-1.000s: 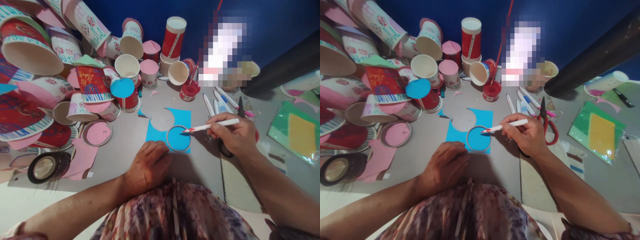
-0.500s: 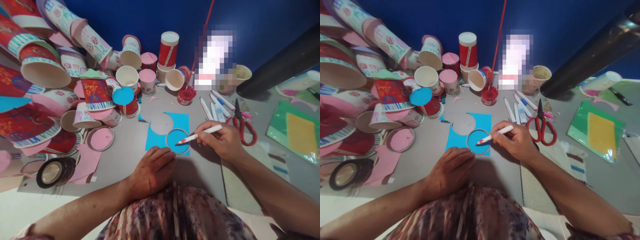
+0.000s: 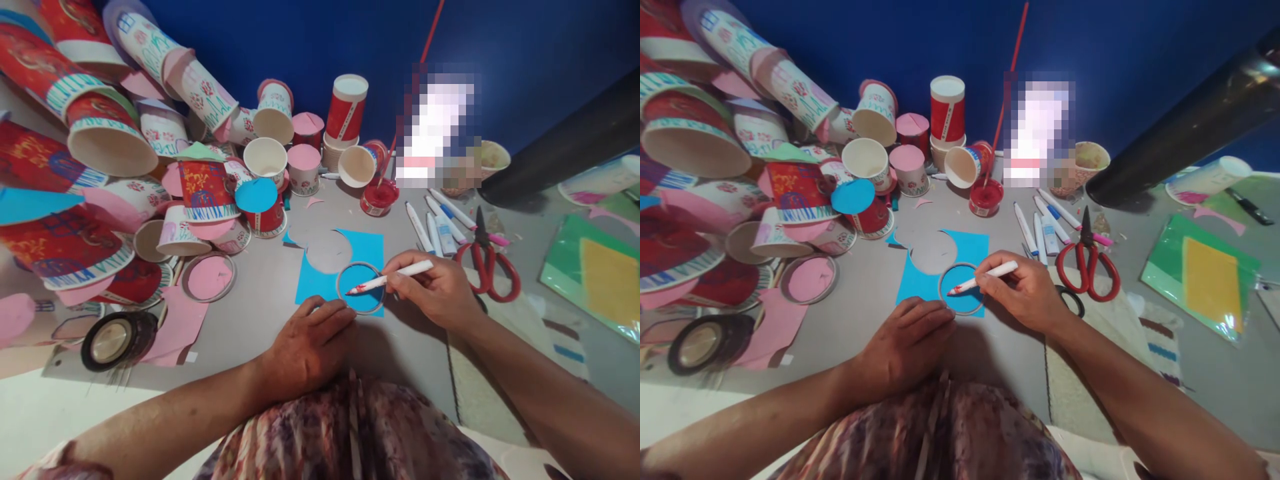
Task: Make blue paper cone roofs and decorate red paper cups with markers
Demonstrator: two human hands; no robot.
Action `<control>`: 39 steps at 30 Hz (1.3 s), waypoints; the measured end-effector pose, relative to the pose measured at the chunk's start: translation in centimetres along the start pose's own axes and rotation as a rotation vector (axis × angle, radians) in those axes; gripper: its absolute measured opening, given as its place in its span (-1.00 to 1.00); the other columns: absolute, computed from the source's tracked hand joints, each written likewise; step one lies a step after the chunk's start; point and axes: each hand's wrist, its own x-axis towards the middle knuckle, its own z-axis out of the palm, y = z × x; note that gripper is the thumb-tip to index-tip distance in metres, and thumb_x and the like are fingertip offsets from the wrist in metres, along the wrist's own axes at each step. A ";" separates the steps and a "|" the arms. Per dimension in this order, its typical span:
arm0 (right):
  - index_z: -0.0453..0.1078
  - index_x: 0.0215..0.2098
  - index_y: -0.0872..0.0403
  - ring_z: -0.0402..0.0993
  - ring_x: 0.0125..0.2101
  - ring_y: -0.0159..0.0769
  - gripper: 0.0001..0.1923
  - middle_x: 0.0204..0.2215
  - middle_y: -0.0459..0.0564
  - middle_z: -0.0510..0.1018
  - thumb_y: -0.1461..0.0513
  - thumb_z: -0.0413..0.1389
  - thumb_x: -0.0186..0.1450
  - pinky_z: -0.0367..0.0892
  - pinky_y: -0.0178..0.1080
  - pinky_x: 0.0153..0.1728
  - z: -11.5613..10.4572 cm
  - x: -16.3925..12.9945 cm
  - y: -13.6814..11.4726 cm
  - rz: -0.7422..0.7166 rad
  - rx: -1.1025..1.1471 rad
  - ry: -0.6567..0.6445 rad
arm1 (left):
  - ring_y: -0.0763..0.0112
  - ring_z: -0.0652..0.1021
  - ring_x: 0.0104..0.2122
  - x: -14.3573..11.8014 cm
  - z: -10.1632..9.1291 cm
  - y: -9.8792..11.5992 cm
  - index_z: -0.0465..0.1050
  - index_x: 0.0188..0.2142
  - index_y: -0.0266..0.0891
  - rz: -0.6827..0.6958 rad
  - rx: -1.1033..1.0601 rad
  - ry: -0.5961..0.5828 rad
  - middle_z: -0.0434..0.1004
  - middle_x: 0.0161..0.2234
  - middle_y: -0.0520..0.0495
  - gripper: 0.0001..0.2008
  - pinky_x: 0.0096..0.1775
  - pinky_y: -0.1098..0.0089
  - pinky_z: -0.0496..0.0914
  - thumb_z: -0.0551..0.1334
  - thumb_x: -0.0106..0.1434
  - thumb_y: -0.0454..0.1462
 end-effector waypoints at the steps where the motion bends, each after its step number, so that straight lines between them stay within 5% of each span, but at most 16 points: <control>1: 0.52 -0.38 0.05 0.38 -0.60 -0.41 -0.88 -0.58 -0.12 0.54 0.18 0.22 0.27 0.27 -0.36 -0.58 0.0 0.0 0.0 -0.006 -0.013 0.002 | 0.18 0.55 0.01 0.0 0.0 0.0 0.46 -0.05 -0.36 0.002 -0.001 -0.007 0.60 -0.06 -0.23 -0.78 -0.07 0.16 0.41 0.16 0.34 -0.48; 19: 0.61 -0.31 0.00 0.46 -0.60 -0.38 -0.88 -0.54 -0.13 0.63 0.16 0.24 0.30 0.32 -0.34 -0.58 0.6 0.1 0.4 -0.087 -0.145 -0.028 | 0.21 0.54 -0.04 0.1 -0.2 0.2 0.46 -0.08 -0.38 -0.032 -0.003 -0.039 0.60 -0.09 -0.20 -0.80 -0.09 0.16 0.38 0.13 0.36 -0.49; 29: 0.55 -0.13 0.01 0.63 -0.35 -0.31 -0.87 -0.30 -0.02 0.71 0.26 0.16 0.40 0.48 -0.30 -0.33 0.6 0.2 0.5 -0.484 -0.313 -0.005 | 0.20 0.54 -0.02 0.0 -0.2 0.3 0.46 -0.05 -0.37 -0.040 -0.010 -0.031 0.60 -0.08 -0.19 -0.78 -0.05 0.16 0.36 0.13 0.36 -0.48; 39: 0.48 -0.20 0.14 0.56 -0.49 -0.27 -0.92 -0.46 -0.01 0.64 0.26 0.20 0.38 0.28 -0.23 -0.47 -0.1 -0.6 -0.9 -0.718 -0.831 0.056 | 0.26 0.53 -0.04 0.3 -0.7 0.4 0.44 -0.13 -0.34 -0.068 -0.037 -0.070 0.59 -0.08 -0.16 -0.84 -0.04 0.18 0.34 0.10 0.39 -0.46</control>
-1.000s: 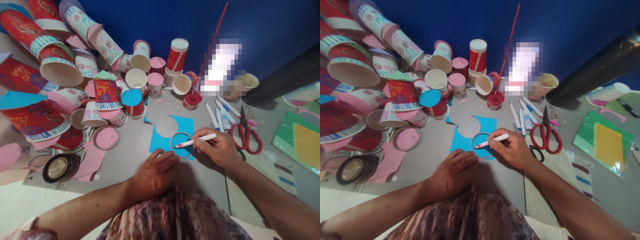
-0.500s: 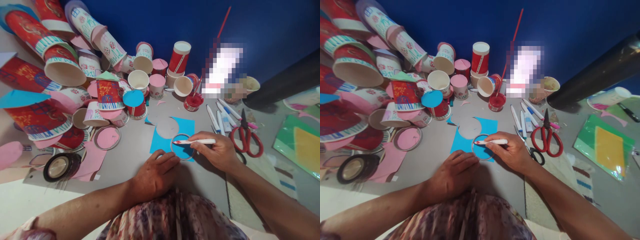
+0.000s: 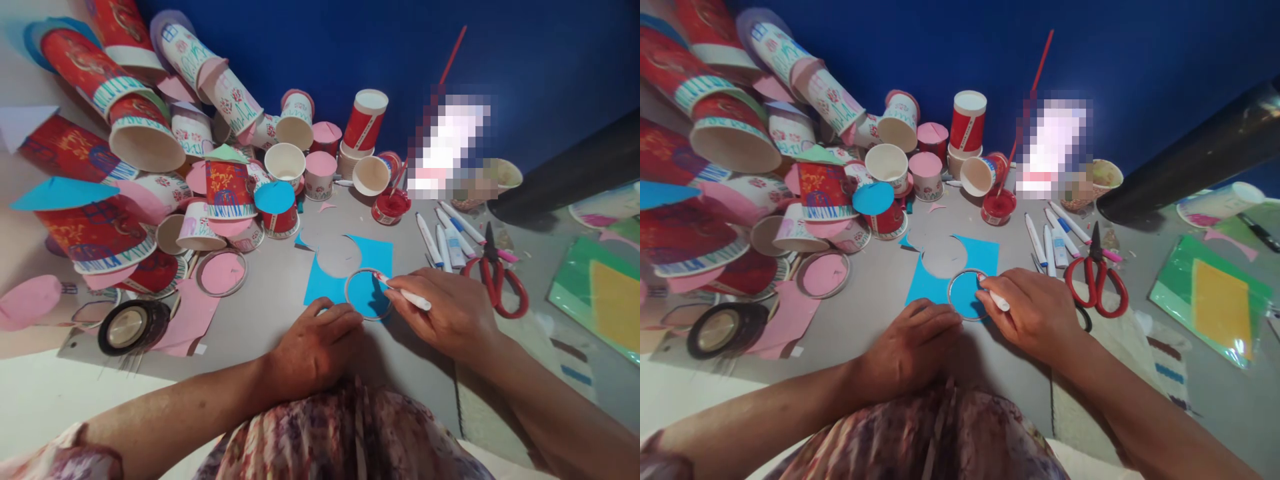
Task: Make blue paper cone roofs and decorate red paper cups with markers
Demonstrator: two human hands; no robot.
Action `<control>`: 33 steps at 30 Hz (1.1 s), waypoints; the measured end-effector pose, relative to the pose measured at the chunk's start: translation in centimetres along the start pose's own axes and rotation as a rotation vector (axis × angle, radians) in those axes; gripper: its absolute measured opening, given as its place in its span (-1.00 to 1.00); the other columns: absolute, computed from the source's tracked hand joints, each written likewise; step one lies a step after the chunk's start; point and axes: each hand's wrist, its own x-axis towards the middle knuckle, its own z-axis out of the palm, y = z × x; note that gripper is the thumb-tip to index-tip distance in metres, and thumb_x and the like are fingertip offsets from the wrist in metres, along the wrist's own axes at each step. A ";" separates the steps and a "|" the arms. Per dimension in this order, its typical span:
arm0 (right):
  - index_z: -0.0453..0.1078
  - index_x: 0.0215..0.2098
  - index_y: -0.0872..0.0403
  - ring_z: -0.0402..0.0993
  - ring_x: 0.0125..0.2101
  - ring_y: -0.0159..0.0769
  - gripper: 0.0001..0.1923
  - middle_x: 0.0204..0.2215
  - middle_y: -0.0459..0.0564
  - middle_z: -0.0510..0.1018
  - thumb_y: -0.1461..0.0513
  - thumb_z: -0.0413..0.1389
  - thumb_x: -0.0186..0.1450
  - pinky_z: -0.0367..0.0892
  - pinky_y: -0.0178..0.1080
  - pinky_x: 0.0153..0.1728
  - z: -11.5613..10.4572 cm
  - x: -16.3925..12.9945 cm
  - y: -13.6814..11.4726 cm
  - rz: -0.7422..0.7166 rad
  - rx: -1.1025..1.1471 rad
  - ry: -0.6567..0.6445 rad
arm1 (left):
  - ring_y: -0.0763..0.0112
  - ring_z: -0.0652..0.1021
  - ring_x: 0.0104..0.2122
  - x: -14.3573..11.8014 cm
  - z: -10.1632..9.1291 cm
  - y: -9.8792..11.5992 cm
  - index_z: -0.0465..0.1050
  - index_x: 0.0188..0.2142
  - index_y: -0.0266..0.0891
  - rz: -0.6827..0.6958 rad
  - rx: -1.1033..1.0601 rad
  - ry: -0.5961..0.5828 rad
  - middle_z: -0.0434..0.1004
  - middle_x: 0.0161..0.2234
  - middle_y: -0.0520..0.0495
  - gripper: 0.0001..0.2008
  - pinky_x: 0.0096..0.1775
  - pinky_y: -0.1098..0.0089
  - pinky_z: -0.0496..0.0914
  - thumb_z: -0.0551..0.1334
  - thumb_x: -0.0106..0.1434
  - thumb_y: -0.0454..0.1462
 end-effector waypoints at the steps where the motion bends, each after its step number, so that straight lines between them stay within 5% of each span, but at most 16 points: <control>1: 0.48 -0.23 0.14 0.55 -0.50 -0.27 -0.92 -0.48 -0.02 0.63 0.26 0.20 0.38 0.26 -0.23 -0.47 -0.2 0.1 -0.1 -0.004 -0.030 -0.001 | 0.27 0.53 -0.05 0.1 -0.1 0.0 0.43 -0.14 -0.34 -0.003 -0.004 -0.008 0.59 -0.09 -0.15 -0.84 -0.05 0.19 0.34 0.10 0.39 -0.46; 11: 0.40 -0.46 0.06 0.36 -0.65 -0.31 -0.65 -0.65 -0.09 0.50 0.11 0.01 0.43 -0.08 -0.22 -0.54 -1.2 2.3 -0.4 0.223 -0.153 -0.282 | 0.26 0.52 -0.02 0.0 0.1 0.0 0.39 -0.12 -0.29 -0.032 -0.020 -0.041 0.57 -0.08 -0.17 -0.83 -0.04 0.18 0.32 0.05 0.42 -0.44; 18: 0.43 -0.50 0.05 0.45 -0.54 -0.28 -0.60 -0.60 -0.04 0.57 0.11 -0.04 0.42 0.02 -0.24 -0.48 -1.2 4.7 -0.3 0.436 0.055 -0.561 | 0.23 0.53 0.01 -0.2 0.4 0.0 0.38 -0.10 -0.25 -0.025 -0.018 -0.010 0.58 -0.08 -0.18 -0.85 -0.03 0.18 0.33 0.08 0.41 -0.41; 26: 0.41 -0.60 0.05 0.34 -0.66 -0.42 -0.61 -0.70 -0.16 0.50 0.15 0.06 0.38 0.15 -0.32 -0.57 0.5 5.1 0.9 0.508 0.527 -0.486 | 0.24 0.53 0.03 -0.1 0.4 0.0 0.38 -0.07 -0.28 -0.017 -0.017 0.002 0.59 -0.06 -0.15 -0.82 0.01 0.16 0.31 0.12 0.37 -0.44; 33: 0.46 -0.54 0.10 0.30 -0.70 -0.45 -0.57 -0.70 -0.12 0.49 -0.04 0.19 0.30 0.18 -0.36 -0.65 2.2 4.2 1.3 0.730 0.755 -0.378 | 0.24 0.54 0.02 0.0 0.1 0.0 0.38 -0.07 -0.27 -0.019 -0.009 0.016 0.61 -0.05 -0.16 -0.83 0.00 0.16 0.29 0.09 0.40 -0.42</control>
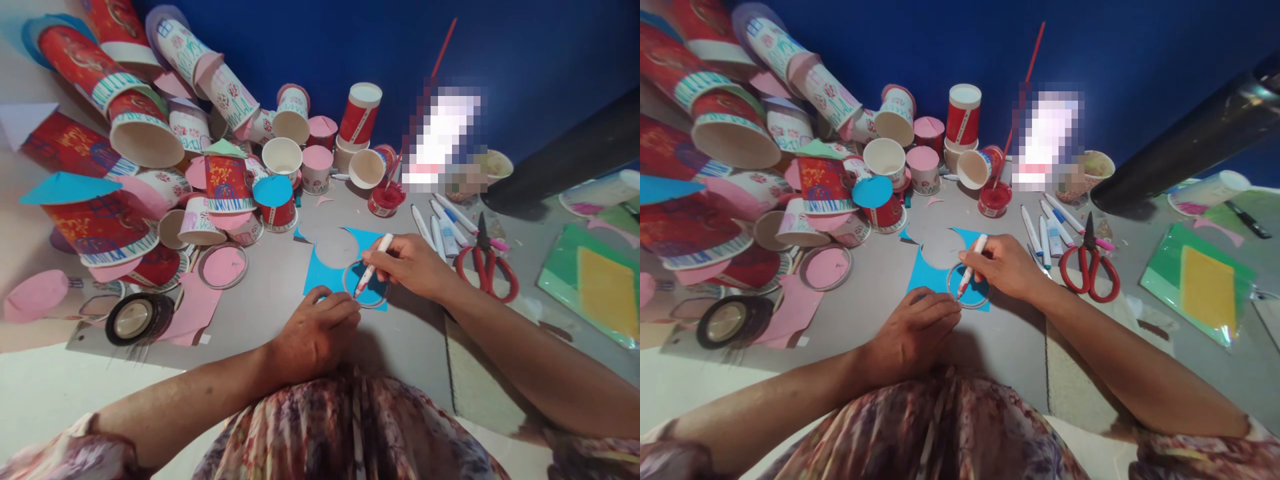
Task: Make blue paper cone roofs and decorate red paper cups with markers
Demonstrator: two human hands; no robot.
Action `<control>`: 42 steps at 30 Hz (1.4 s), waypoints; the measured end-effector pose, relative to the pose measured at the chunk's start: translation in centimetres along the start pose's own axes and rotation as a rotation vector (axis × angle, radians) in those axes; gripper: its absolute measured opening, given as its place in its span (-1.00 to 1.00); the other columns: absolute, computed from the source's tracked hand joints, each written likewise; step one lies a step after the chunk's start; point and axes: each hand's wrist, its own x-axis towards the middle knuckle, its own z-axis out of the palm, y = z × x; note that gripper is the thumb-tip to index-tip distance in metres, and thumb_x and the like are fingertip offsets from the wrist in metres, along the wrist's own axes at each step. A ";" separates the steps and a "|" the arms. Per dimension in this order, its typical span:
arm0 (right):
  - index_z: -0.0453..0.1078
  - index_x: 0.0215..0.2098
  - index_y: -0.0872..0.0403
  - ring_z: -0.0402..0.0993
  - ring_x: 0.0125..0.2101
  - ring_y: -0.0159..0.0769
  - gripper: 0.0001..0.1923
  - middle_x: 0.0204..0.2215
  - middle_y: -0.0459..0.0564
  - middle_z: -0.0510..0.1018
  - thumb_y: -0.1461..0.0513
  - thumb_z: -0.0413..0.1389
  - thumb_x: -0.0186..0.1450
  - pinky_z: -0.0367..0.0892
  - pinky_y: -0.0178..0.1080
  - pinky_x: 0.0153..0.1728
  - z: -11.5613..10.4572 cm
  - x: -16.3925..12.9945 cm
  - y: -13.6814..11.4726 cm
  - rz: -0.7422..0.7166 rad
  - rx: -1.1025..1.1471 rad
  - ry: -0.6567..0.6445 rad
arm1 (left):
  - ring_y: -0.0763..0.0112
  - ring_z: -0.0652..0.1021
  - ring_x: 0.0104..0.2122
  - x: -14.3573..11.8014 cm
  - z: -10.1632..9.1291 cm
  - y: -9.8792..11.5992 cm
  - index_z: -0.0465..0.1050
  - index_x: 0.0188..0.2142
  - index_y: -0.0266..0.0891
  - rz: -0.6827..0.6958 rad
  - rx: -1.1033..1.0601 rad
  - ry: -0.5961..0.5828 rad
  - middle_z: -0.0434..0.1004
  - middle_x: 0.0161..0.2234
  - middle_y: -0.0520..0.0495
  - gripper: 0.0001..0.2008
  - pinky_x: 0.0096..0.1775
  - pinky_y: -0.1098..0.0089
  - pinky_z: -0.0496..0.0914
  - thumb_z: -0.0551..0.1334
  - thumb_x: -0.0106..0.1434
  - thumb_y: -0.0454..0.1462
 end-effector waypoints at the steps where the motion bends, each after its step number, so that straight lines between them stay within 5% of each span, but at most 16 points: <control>1: 0.48 -0.52 0.11 0.31 -0.70 -0.45 -0.57 -0.68 -0.11 0.51 -0.05 0.20 0.30 0.18 -0.36 -0.65 0.1 0.0 0.2 -0.001 0.047 0.011 | 0.24 0.54 0.02 0.0 0.0 0.0 0.38 -0.07 -0.27 -0.001 -0.001 -0.003 0.61 -0.05 -0.16 -0.83 0.00 0.16 0.29 0.09 0.40 -0.43; 5: 0.55 -0.40 0.10 0.30 -0.70 -0.45 -0.64 -0.62 -0.09 0.57 -0.02 0.21 0.31 0.20 -0.35 -0.67 0.0 -0.5 0.4 -0.057 0.102 0.155 | 0.23 0.52 0.05 -0.2 0.3 -0.1 0.38 -0.05 -0.28 -0.008 -0.018 -0.002 0.60 -0.02 -0.17 -0.81 0.03 0.15 0.29 0.11 0.37 -0.44; 10: 0.55 -0.42 0.03 0.40 -0.67 -0.37 -0.75 -0.63 -0.11 0.57 0.09 0.19 0.34 0.24 -0.30 -0.65 -1.7 -2.9 0.1 -0.145 -0.158 0.463 | 0.24 0.53 0.04 -0.2 0.1 -0.1 0.37 -0.04 -0.26 -0.009 -0.045 0.001 0.60 -0.03 -0.17 -0.78 0.02 0.16 0.29 0.11 0.36 -0.45; 13: 0.52 -0.46 -0.01 0.47 -0.63 -0.32 -0.75 -0.61 -0.12 0.59 0.12 0.18 0.35 0.32 -0.28 -0.58 -2.6 -4.4 0.3 -0.203 -0.282 0.540 | 0.25 0.53 0.01 -0.1 -0.2 -0.1 0.37 -0.04 -0.26 -0.014 -0.045 -0.006 0.60 -0.05 -0.16 -0.78 0.01 0.16 0.29 0.10 0.35 -0.46; 25: 0.48 -0.17 0.06 0.60 -0.48 -0.25 -0.92 -0.43 -0.02 0.67 0.23 0.19 0.39 0.33 -0.24 -0.47 -0.4 -6.0 1.8 -0.703 -0.724 0.385 | 0.24 0.53 -0.01 -0.1 -0.3 0.0 0.39 -0.11 -0.29 -0.008 -0.039 0.010 0.61 -0.04 -0.16 -0.84 -0.01 0.14 0.30 0.09 0.39 -0.46; 36: 0.49 -0.18 0.08 0.53 -0.51 -0.31 -0.94 -0.49 -0.05 0.63 0.25 0.18 0.40 0.25 -0.24 -0.46 0.1 -5.3 1.0 -0.773 -0.865 0.375 | 0.25 0.52 0.01 -0.3 0.3 -0.1 0.42 -0.14 -0.27 -0.005 -0.011 0.023 0.58 -0.02 -0.16 -0.85 -0.02 0.15 0.34 0.13 0.37 -0.45; 42: 0.45 -0.35 0.06 0.51 -0.57 -0.30 -0.85 -0.55 -0.05 0.62 0.22 0.15 0.40 0.17 -0.20 -0.51 0.5 -5.6 0.4 -0.676 -0.968 0.417 | 0.25 0.52 0.02 -0.4 0.4 0.0 0.41 -0.16 -0.25 -0.018 -0.033 0.021 0.59 -0.03 -0.14 -0.85 -0.05 0.16 0.31 0.10 0.40 -0.44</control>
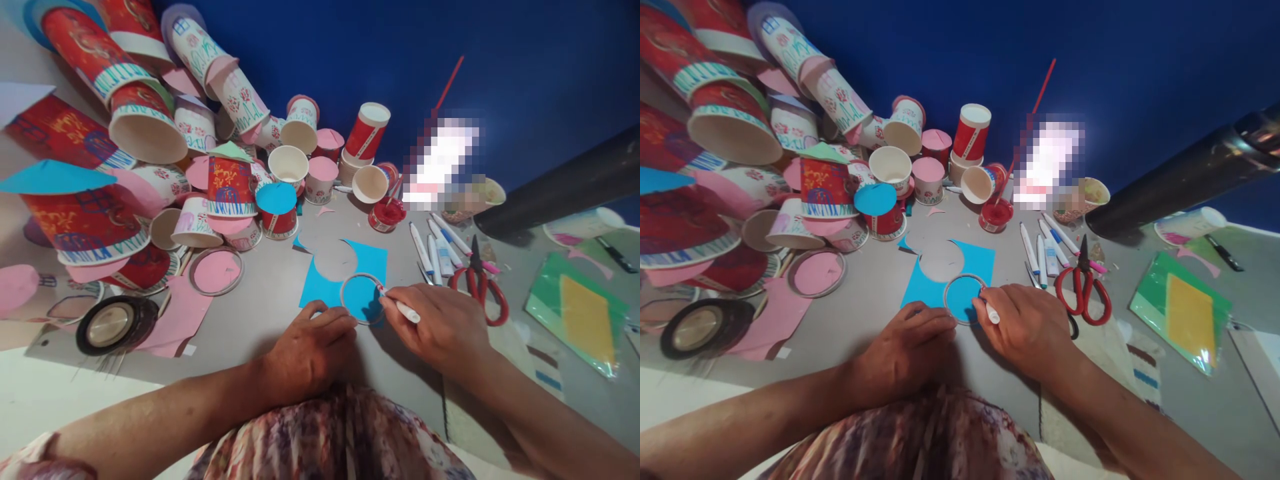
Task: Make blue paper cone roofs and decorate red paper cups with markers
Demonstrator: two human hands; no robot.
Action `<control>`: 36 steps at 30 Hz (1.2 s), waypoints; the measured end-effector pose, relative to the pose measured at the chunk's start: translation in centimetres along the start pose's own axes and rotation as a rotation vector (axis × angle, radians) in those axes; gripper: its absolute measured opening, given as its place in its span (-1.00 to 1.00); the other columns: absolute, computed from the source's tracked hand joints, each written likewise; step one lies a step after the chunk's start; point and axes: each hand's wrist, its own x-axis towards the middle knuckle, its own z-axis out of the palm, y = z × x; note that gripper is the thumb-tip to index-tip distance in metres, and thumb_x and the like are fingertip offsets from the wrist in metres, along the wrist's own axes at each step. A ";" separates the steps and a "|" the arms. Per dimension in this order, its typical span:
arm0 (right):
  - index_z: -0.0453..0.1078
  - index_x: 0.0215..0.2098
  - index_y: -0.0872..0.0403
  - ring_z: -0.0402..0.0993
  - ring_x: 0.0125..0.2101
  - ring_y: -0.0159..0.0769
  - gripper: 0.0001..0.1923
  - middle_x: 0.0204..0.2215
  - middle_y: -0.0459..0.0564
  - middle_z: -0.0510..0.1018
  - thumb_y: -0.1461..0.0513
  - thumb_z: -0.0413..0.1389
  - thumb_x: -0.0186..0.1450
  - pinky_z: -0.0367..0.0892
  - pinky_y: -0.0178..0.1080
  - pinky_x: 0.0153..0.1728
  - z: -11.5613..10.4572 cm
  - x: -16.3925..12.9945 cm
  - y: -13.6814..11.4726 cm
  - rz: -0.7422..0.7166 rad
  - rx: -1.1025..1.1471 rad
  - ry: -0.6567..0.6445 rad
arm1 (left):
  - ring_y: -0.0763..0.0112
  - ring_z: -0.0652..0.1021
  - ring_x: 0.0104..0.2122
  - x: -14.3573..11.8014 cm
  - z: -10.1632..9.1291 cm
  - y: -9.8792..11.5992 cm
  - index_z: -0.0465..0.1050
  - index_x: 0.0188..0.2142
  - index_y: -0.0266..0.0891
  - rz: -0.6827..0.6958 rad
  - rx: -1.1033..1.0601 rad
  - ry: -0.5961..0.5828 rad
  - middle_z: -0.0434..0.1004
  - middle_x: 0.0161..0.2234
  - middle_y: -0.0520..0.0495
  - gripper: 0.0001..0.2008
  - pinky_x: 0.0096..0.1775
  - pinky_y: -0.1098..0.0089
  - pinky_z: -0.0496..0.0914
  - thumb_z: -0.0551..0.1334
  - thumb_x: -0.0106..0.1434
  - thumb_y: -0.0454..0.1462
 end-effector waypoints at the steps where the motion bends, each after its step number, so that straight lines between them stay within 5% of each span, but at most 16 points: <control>1: 0.45 -0.37 0.05 0.51 -0.58 -0.30 -0.83 -0.56 -0.06 0.62 0.22 0.15 0.40 0.17 -0.20 -0.52 -0.1 0.1 -0.1 0.034 0.024 -0.006 | 0.24 0.52 0.02 0.0 0.0 0.0 0.41 -0.15 -0.25 -0.003 -0.005 -0.004 0.60 -0.03 -0.14 -0.86 -0.05 0.16 0.31 0.10 0.40 -0.43; 7: 0.43 -0.44 0.00 0.45 -0.67 -0.38 -0.76 -0.67 -0.17 0.53 0.18 0.12 0.41 0.25 -0.29 -0.60 -2.1 0.6 0.4 0.481 0.427 -0.016 | 0.27 0.53 -0.02 0.1 0.0 0.1 0.39 -0.16 -0.24 -0.038 -0.021 -0.044 0.60 -0.07 -0.15 -0.84 -0.04 0.18 0.31 0.08 0.40 -0.44; 11: 0.49 -0.39 -0.02 0.48 -0.63 -0.33 -0.81 -0.62 -0.15 0.57 0.15 0.15 0.38 0.34 -0.27 -0.52 -3.0 0.0 1.3 0.603 0.377 0.135 | 0.27 0.55 -0.01 0.0 -0.2 -0.1 0.39 -0.10 -0.24 -0.024 -0.065 0.019 0.60 -0.05 -0.15 -0.84 -0.04 0.20 0.35 0.09 0.40 -0.43; 16: 0.55 -0.18 0.00 0.62 -0.41 -0.22 -0.90 -0.33 -0.01 0.70 0.19 0.18 0.38 0.45 -0.23 -0.36 -2.3 -1.9 2.3 0.472 0.319 0.168 | 0.20 0.54 0.01 0.6 -1.6 -0.3 0.40 0.00 -0.23 -0.051 -0.077 0.178 0.55 0.04 -0.25 -0.78 0.00 0.16 0.42 0.16 0.38 -0.37; 19: 0.52 -0.07 0.05 0.64 -0.26 -0.17 -0.84 -0.24 0.05 0.70 0.23 0.14 0.41 0.48 -0.19 -0.22 -1.1 -3.0 2.6 0.308 0.257 0.133 | 0.04 0.47 0.13 2.0 -2.7 -0.3 0.37 0.11 -0.27 -0.096 0.023 0.067 0.47 0.13 -0.36 -0.66 0.07 0.05 0.40 0.22 0.37 -0.27; 23: 0.49 0.02 0.15 0.61 -0.19 -0.11 -0.75 -0.18 0.13 0.66 0.23 0.09 0.44 0.46 -0.17 -0.23 0.9 -3.8 2.6 0.234 0.123 0.035 | -0.30 0.28 0.28 4.4 -2.6 -0.4 0.16 0.33 -0.39 -0.181 0.150 -0.175 0.25 0.30 -0.55 -0.13 0.19 -0.18 0.25 0.39 0.19 0.02; 25: 0.49 0.03 0.15 0.59 -0.19 -0.10 -0.73 -0.15 0.13 0.65 0.22 0.08 0.44 0.43 -0.18 -0.26 1.6 -4.2 2.6 0.231 0.071 -0.016 | -0.32 0.25 0.30 5.4 -1.8 -0.6 0.10 0.37 -0.40 -0.209 0.186 -0.231 0.24 0.30 -0.54 -0.03 0.21 -0.19 0.20 0.40 0.15 0.07; 30: 0.50 0.02 0.11 0.55 -0.19 -0.11 -0.74 -0.14 0.11 0.63 0.20 0.12 0.42 0.36 -0.20 -0.31 2.3 -4.6 2.7 0.283 0.048 -0.137 | -0.15 0.37 0.20 6.7 -1.3 -1.1 0.08 0.36 -0.41 -0.198 0.172 -0.191 0.41 0.19 -0.42 -0.11 0.16 -0.06 0.27 0.38 0.20 -0.04; 36: 0.51 0.00 0.12 0.48 -0.16 -0.08 -0.75 -0.08 0.15 0.57 0.21 0.11 0.42 0.34 -0.18 -0.29 2.4 -4.8 2.8 0.308 0.050 -0.179 | -0.10 0.40 0.19 4.3 -6.4 -1.0 0.07 0.35 -0.30 -0.275 0.300 -0.016 0.39 0.20 -0.37 -0.26 0.16 -0.06 0.29 0.29 0.30 -0.08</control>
